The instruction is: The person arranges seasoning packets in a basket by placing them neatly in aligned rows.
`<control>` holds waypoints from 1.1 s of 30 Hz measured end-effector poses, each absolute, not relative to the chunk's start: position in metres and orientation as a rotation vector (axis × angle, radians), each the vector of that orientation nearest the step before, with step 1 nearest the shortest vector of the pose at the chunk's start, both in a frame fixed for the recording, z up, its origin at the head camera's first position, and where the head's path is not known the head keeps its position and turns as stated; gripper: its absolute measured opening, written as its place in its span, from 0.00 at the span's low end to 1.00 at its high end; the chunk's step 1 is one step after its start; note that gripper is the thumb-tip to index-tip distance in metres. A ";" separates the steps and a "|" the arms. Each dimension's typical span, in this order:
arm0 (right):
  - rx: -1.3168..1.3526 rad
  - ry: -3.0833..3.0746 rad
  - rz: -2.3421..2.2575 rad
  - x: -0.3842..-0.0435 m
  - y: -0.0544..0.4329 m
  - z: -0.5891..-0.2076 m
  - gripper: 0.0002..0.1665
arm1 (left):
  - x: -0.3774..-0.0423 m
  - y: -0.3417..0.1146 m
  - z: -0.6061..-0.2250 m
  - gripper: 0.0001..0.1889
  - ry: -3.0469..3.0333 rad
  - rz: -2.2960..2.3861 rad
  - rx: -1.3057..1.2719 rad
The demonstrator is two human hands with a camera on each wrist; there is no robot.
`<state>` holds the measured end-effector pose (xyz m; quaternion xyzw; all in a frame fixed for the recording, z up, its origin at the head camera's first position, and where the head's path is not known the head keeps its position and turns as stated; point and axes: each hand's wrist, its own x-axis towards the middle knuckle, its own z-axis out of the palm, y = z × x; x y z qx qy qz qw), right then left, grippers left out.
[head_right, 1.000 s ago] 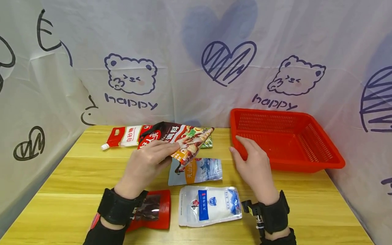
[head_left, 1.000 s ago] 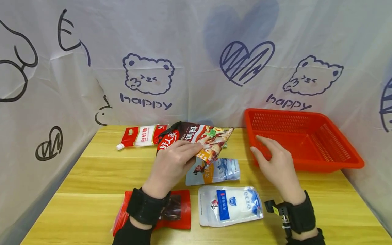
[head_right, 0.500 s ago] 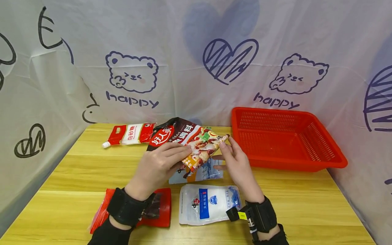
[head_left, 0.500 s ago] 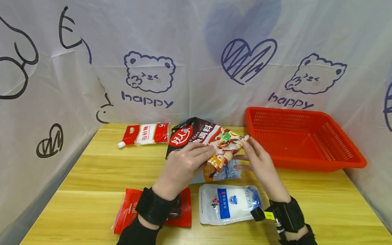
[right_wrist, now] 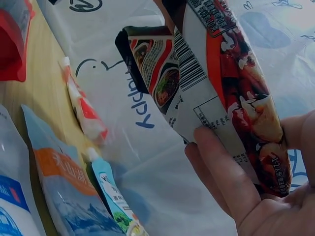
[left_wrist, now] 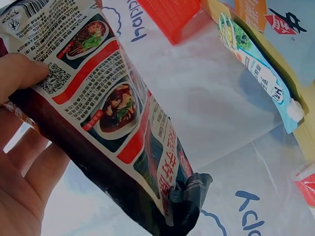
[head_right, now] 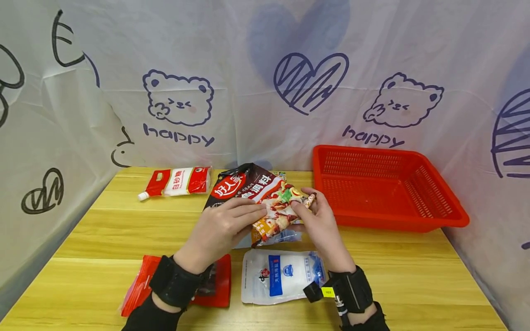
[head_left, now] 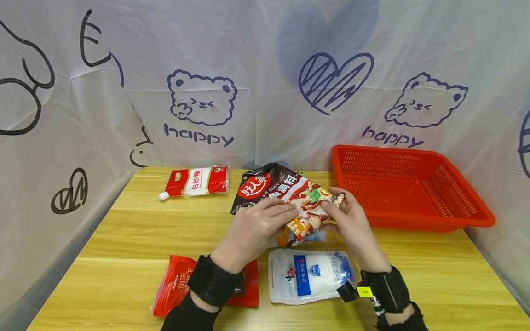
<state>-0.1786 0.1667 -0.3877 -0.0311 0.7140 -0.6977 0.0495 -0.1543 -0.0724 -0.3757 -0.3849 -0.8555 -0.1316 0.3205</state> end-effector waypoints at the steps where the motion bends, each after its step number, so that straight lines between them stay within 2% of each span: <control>1: -0.096 2.174 -2.127 -0.179 0.166 -0.388 0.34 | -0.155 -0.073 -0.376 0.24 -2.247 -0.352 -1.011; 19: -0.002 2.235 -2.295 -0.175 0.158 -0.385 0.26 | -0.162 -0.075 -0.376 0.25 -2.238 -0.494 -1.007; 28: 0.035 2.175 -2.469 -0.173 0.162 -0.384 0.23 | -0.169 -0.078 -0.378 0.36 -2.259 -0.577 -0.835; 33: 0.020 2.148 -2.524 -0.173 0.163 -0.383 0.23 | -0.171 -0.077 -0.381 0.37 -2.265 -0.745 -0.696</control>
